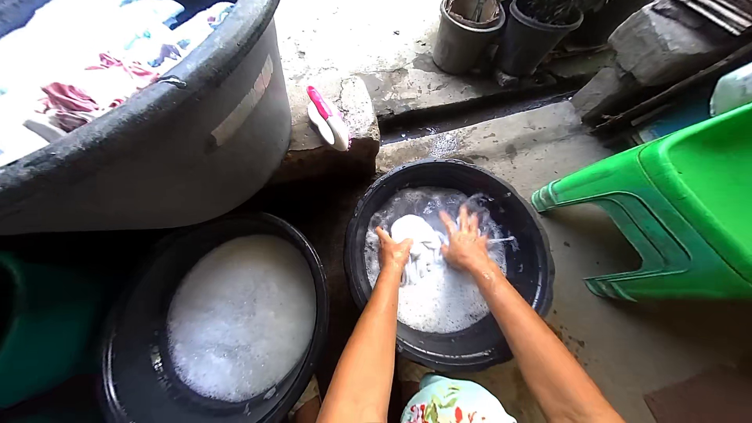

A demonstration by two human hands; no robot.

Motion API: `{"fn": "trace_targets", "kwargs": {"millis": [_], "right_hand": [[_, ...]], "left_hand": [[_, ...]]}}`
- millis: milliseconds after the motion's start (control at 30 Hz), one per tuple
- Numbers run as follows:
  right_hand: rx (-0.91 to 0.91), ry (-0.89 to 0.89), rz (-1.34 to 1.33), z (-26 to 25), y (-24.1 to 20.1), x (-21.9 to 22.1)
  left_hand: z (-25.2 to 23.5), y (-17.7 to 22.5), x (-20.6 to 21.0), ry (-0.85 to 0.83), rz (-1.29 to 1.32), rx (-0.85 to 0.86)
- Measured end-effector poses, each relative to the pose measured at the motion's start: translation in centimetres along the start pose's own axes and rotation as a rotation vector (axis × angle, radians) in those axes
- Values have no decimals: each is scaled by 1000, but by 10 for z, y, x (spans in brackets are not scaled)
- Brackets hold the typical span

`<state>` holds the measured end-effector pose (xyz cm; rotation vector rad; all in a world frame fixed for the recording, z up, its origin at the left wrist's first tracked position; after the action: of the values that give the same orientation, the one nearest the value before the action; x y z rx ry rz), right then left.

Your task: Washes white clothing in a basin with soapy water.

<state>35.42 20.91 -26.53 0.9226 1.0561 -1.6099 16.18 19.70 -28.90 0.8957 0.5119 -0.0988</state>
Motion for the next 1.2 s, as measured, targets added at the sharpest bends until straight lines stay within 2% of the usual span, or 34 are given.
{"fn": "trace_targets", "kwargs": {"millis": [67,133,200,233,267,333,400,467,500,600,700,767,833,867,933,1000,1067,1133,1200], "right_hand": [[-5,-165,5,11,-5,31],[62,-215,-92,26,-4,57],[156,-247,-272,43,-5,71],[139,-254,-267,46,-10,75],[160,-227,-269,51,-13,72],[258,-126,-337,56,-21,42],[175,99,-564,44,-32,19],[43,181,-742,35,-47,10],[-11,217,-763,40,-56,7],[-76,413,-656,50,-72,-9],[61,357,-511,23,-54,-21],[141,239,-375,5,-34,-27],[178,123,-285,-1,-11,-28],[167,67,-281,-3,1,-22],[105,-127,-303,-3,16,4],[80,-318,-299,3,19,36],[142,-438,-265,14,15,62],[221,-367,-348,31,14,79],[197,-317,-356,35,1,84]], "left_hand": [[11,5,3,-50,-378,42],[21,6,13,-153,-627,145],[26,4,21,-287,-693,257],[24,2,23,-352,-669,291],[19,-1,24,-395,-603,289],[4,-5,21,-360,-313,162],[-9,-7,15,-217,23,42],[-11,-8,4,-140,229,4],[-4,-8,-2,-138,276,53],[19,11,-21,-71,128,205],[26,17,-13,-165,431,106],[26,23,-5,-267,632,63],[20,22,0,-278,703,38],[13,20,-1,-226,630,60],[0,12,1,-121,286,152],[-4,6,11,-145,-115,208],[4,0,19,-245,-413,170],[15,-3,22,-344,-499,113],[16,-7,23,-383,-434,57]]}}
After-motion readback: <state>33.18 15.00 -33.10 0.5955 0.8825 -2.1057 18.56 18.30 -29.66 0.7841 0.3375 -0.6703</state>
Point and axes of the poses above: each hand's wrist, its own z-axis away from the middle knuckle, its own x-axis out of the palm, y = z × x, the point moved 5 cm from there along -z, towards the middle knuckle, and after that the axes turned 11 degrees about y, right-handed, at the moved point
